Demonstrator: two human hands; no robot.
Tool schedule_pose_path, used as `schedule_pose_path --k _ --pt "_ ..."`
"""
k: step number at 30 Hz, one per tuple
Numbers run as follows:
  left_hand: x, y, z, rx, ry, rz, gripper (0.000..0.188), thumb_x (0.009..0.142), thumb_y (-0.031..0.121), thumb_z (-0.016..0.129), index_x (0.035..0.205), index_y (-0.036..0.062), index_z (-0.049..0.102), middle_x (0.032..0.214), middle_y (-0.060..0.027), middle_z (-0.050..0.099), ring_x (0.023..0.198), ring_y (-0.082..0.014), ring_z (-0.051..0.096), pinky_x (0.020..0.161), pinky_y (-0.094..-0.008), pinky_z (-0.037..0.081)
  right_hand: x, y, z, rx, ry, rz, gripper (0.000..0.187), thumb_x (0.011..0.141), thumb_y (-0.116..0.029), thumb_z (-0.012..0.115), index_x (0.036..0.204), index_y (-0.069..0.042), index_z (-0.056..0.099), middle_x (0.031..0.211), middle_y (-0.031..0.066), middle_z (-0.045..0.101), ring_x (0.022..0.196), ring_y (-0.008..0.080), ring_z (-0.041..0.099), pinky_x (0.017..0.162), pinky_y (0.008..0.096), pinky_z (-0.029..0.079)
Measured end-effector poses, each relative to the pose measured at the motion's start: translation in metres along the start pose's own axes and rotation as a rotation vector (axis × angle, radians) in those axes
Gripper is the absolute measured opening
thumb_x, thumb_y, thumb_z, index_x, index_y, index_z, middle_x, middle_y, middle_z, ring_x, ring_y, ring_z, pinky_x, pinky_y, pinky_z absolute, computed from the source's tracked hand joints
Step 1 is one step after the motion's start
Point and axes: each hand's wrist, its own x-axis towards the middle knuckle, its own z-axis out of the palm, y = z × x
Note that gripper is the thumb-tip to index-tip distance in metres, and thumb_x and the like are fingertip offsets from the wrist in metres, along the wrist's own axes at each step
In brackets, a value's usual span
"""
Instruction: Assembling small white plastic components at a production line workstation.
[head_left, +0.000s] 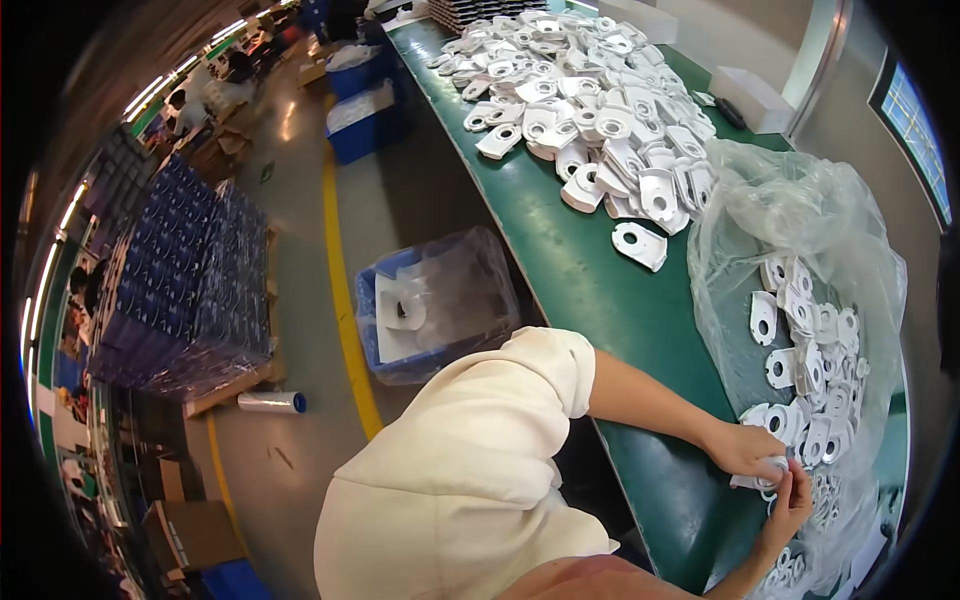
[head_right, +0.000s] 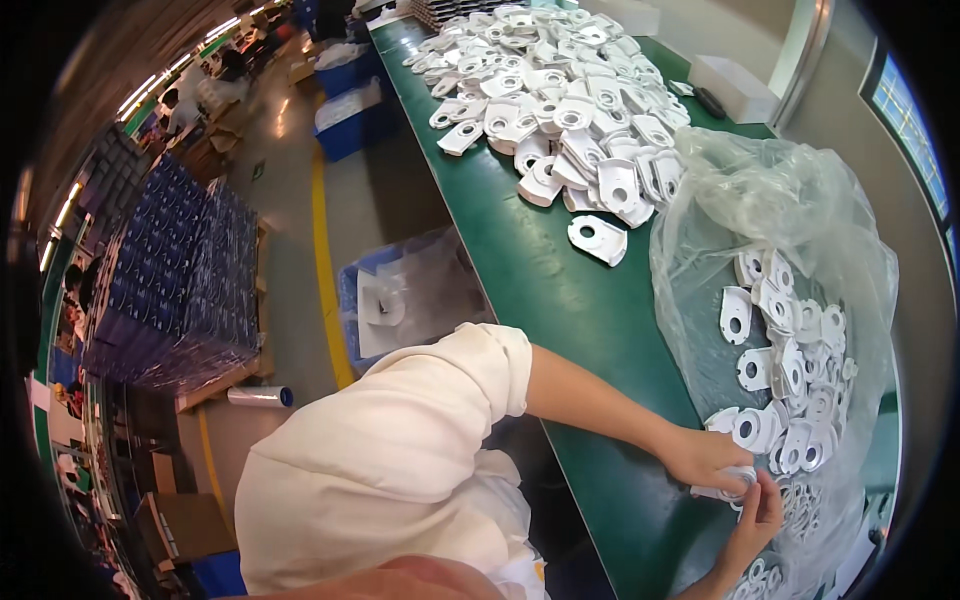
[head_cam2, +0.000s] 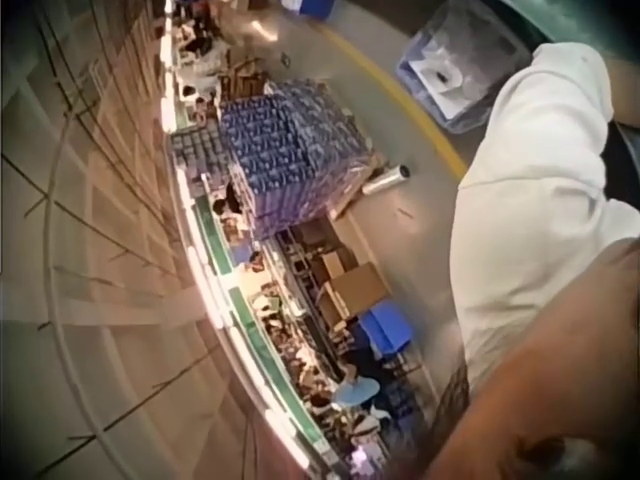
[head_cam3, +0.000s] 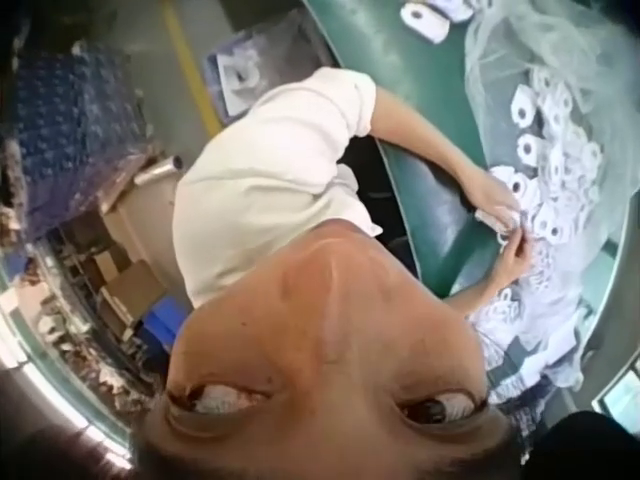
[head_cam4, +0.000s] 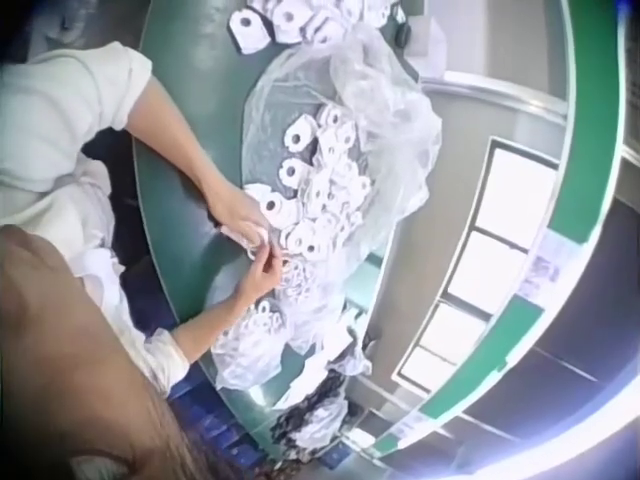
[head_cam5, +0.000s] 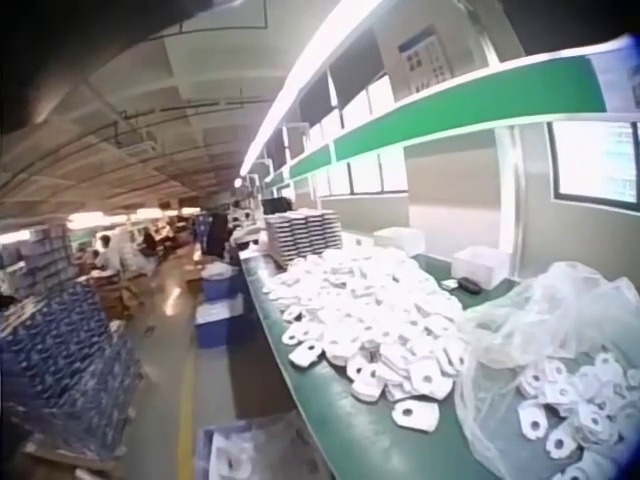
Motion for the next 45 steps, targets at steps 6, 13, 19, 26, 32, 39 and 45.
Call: schedule_pose_path --k 6,13,19,26,32,39,45 --pt "0.006 -0.018 0.006 0.432 0.159 0.112 0.033 0.090 0.031 0.048 0.083 0.0010 0.061 0.074 -0.0190 0.063 0.063 -0.0391 0.059 0.061 -0.0484 0.046 -0.001 0.011 0.003 -0.048 -0.111 -0.026 0.011 0.095 -0.008 0.053 0.098 0.002 0.058 0.085 0.0000 0.055 0.077 0.0062 0.049 0.068 0.0199 0.039" --pt "0.006 -0.016 0.002 0.541 0.209 0.086 0.029 0.080 0.023 0.053 0.062 0.0018 0.060 0.063 -0.0191 0.061 0.063 -0.0388 0.059 0.058 -0.0476 0.046 -0.008 0.000 0.019 -0.364 -0.042 -0.126 0.011 0.097 -0.010 0.049 0.095 0.000 0.053 0.080 -0.0006 0.047 0.071 0.0056 0.039 0.062 0.0192 0.033" --pt "0.007 -0.017 -0.001 0.493 0.190 0.077 0.029 0.078 0.023 0.053 0.060 0.0011 0.061 0.062 -0.0196 0.060 0.062 -0.0395 0.059 0.057 -0.0478 0.046 -0.006 0.000 0.020 -0.268 -0.046 -0.133 0.012 0.096 -0.011 0.049 0.092 0.000 0.053 0.081 0.0032 0.050 0.072 0.0087 0.041 0.061 0.0227 0.032" --pt "0.013 -0.018 0.010 0.234 0.352 0.101 0.022 0.088 0.020 0.049 0.087 -0.0002 0.057 0.076 -0.0198 0.062 0.075 -0.0376 0.060 0.069 -0.0431 0.047 -0.002 0.004 0.024 -0.088 0.122 -0.123 0.022 0.100 -0.021 0.046 0.099 -0.001 0.055 0.089 0.0042 0.055 0.082 0.0093 0.049 0.073 0.0216 0.039" --pt "0.009 0.001 0.004 -0.221 0.287 -0.024 0.023 0.091 0.018 0.052 0.104 0.0006 0.043 0.083 -0.0153 0.060 0.073 -0.0249 0.061 0.068 -0.0370 0.047 0.003 0.033 0.003 0.396 0.139 0.033 0.021 0.101 -0.023 0.047 0.105 -0.004 0.055 0.098 0.0015 0.057 0.085 0.0053 0.052 0.076 0.0204 0.043" --pt "0.002 0.000 0.010 0.011 0.057 0.000 0.024 0.089 0.023 0.050 0.092 -0.0008 0.050 0.073 -0.0134 0.060 0.064 -0.0202 0.062 0.058 -0.0322 0.048 0.002 0.014 0.021 0.082 0.205 -0.088 0.020 0.100 -0.018 0.047 0.091 -0.002 0.054 0.083 0.0009 0.053 0.077 0.0067 0.048 0.071 0.0213 0.040" --pt "0.007 -0.001 0.000 -0.053 -0.037 -0.169 0.038 0.092 0.027 0.040 0.080 -0.0030 0.059 0.075 -0.0175 0.065 0.069 -0.0241 0.065 0.066 -0.0364 0.051 -0.001 0.011 0.016 -0.101 0.072 -0.150 0.019 0.100 -0.014 0.045 0.089 -0.001 0.052 0.081 0.0015 0.051 0.075 0.0074 0.046 0.070 0.0215 0.039"
